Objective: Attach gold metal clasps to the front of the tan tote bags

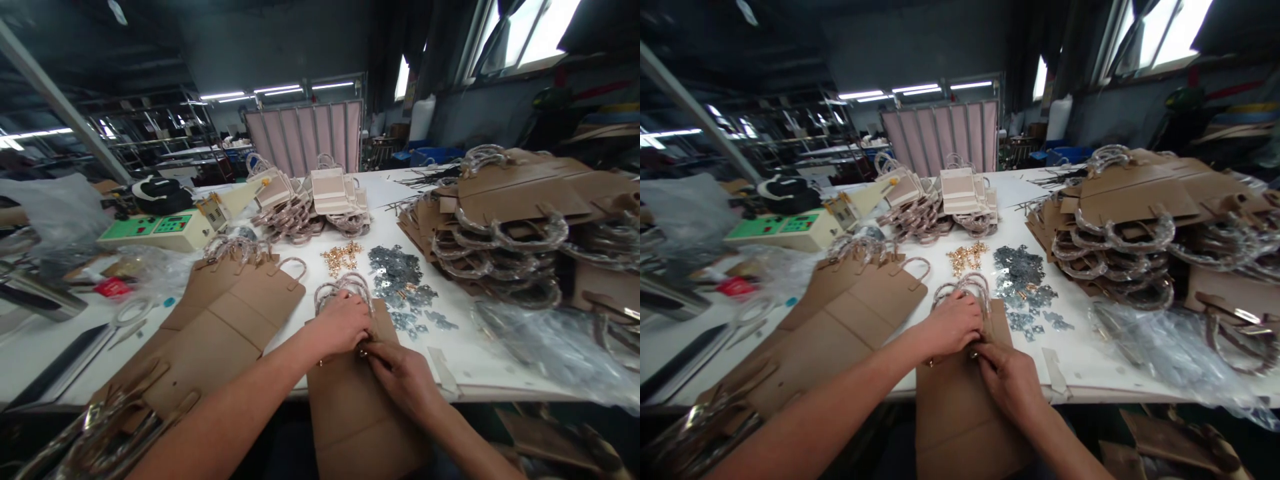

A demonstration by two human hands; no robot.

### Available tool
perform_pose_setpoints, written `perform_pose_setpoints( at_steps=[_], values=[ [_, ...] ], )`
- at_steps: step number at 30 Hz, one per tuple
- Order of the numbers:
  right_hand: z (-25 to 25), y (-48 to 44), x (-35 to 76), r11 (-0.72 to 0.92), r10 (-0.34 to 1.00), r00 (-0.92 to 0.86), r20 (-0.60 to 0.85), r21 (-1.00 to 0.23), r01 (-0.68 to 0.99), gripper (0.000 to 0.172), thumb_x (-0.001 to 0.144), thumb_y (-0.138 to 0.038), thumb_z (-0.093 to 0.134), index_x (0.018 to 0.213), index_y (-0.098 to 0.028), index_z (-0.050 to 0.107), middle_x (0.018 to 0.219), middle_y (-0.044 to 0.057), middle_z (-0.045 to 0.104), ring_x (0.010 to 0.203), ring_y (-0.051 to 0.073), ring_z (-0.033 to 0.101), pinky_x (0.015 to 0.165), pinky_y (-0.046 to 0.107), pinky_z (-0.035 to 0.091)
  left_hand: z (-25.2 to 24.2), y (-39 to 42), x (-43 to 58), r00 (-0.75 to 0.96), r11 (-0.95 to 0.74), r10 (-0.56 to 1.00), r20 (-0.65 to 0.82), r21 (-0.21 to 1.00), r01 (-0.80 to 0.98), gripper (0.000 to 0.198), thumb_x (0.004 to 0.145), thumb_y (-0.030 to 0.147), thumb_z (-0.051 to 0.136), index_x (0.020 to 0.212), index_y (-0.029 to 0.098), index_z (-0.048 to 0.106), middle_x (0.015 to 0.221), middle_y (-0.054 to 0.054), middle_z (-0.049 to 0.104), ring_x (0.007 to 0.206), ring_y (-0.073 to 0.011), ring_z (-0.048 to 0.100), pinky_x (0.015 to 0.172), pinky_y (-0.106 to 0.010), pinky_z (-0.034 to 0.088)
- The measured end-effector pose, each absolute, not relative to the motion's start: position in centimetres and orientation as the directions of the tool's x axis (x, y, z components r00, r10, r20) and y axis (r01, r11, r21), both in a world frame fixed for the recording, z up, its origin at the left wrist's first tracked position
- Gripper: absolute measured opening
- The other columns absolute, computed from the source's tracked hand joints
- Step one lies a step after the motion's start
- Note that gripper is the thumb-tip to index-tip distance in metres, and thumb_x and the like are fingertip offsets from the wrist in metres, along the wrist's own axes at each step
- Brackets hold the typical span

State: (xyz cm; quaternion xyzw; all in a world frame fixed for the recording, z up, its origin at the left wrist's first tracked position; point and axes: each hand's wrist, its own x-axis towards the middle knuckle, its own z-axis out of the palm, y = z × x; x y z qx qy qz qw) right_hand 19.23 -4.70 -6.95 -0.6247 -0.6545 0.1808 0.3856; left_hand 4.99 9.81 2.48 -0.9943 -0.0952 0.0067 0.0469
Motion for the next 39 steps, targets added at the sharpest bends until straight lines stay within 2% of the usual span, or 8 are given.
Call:
perform_pose_setpoints(
  at_steps=[8,13,16,18,23,29,34,39],
  values=[
    [-7.5,-4.2,16.3,0.041,0.941,0.252,0.227,-0.813,0.581,0.014,0.094,-0.036,0.061,0.093,-0.028,0.073,0.093,0.000,0.076,0.084,0.021,0.072,0.078,0.030,0.052,3.3,10.2,6.6,0.970,-0.974,0.220,-0.100,0.027,0.224,0.014,0.090,0.028,0.065,0.087,0.024,0.077,0.092,-0.005,0.077,0.098,-0.0263,0.066,0.089,-0.042,0.041],
    [-8.4,-3.9,16.2,-0.014,0.898,0.385,0.213,-0.861,0.508,0.021,0.094,-0.039,0.061,0.106,-0.026,0.070,0.093,0.002,0.078,0.084,0.024,0.075,0.074,0.031,0.055,2.9,10.1,7.0,0.883,-0.752,0.458,-0.101,0.485,0.446,0.037,0.085,0.043,0.069,0.116,0.024,0.075,0.098,-0.005,0.078,0.085,-0.0231,0.070,0.069,-0.030,0.045],
    [-9.1,-3.9,16.3,0.109,0.887,0.346,0.306,-0.867,0.486,0.023,0.097,-0.038,0.058,0.110,-0.026,0.072,0.106,0.006,0.078,0.095,0.025,0.075,0.084,0.034,0.058,3.0,10.0,6.1,0.874,-0.430,0.445,-0.195,0.810,0.399,0.053,0.089,0.064,0.062,0.110,0.017,0.076,0.092,-0.006,0.078,0.080,-0.0197,0.069,0.069,-0.027,0.048],
    [-9.6,-3.8,16.4,0.189,0.881,0.302,0.365,-0.856,0.482,0.024,0.098,-0.036,0.056,0.109,-0.026,0.075,0.114,0.007,0.077,0.104,0.025,0.074,0.092,0.036,0.058,3.1,9.8,5.2,0.888,-0.287,0.408,-0.211,0.894,0.344,0.058,0.092,0.067,0.056,0.103,0.014,0.075,0.093,-0.009,0.079,0.087,-0.0208,0.070,0.080,-0.029,0.051],
    [-10.0,-3.4,17.2,0.161,0.902,0.242,0.357,-0.799,0.579,0.035,0.093,-0.035,0.061,0.124,-0.024,0.073,0.127,0.009,0.073,0.114,0.029,0.071,0.097,0.041,0.058,3.5,9.0,4.1,0.878,-0.265,0.444,-0.180,0.910,0.320,0.057,0.098,0.064,0.046,0.104,0.014,0.073,0.102,-0.011,0.080,0.103,-0.0227,0.070,0.097,-0.033,0.048],
    [-8.8,-3.2,17.7,0.098,0.925,0.192,0.328,-0.693,0.714,0.030,0.099,-0.037,0.052,0.112,-0.027,0.077,0.118,0.009,0.075,0.100,0.030,0.073,0.083,0.042,0.059,4.2,8.3,5.5,0.878,-0.436,0.456,-0.145,0.824,0.362,0.060,0.094,0.074,0.046,0.094,0.020,0.072,0.095,-0.005,0.078,0.090,-0.0208,0.071,0.084,-0.029,0.050],
    [-8.2,-3.9,14.8,0.236,0.897,0.206,0.392,-0.817,0.526,0.020,0.096,-0.035,0.062,0.102,-0.028,0.079,0.120,0.009,0.072,0.112,0.028,0.068,0.098,0.042,0.056,3.9,8.9,6.3,0.872,-0.437,0.461,-0.166,0.813,0.385,0.072,0.093,0.081,0.037,0.094,0.017,0.071,0.076,-0.005,0.073,0.077,-0.0215,0.070,0.076,-0.030,0.050],
    [-6.3,-3.2,13.6,0.332,0.869,0.198,0.452,-0.833,0.443,0.019,0.096,-0.032,0.062,0.102,-0.027,0.080,0.127,0.010,0.067,0.121,0.029,0.061,0.103,0.043,0.053,2.8,8.7,6.1,0.870,-0.374,0.469,-0.153,0.858,0.353,0.066,0.096,0.075,0.039,0.093,0.017,0.068,0.086,-0.006,0.076,0.084,-0.0211,0.070,0.080,-0.030,0.049]
  ],
)
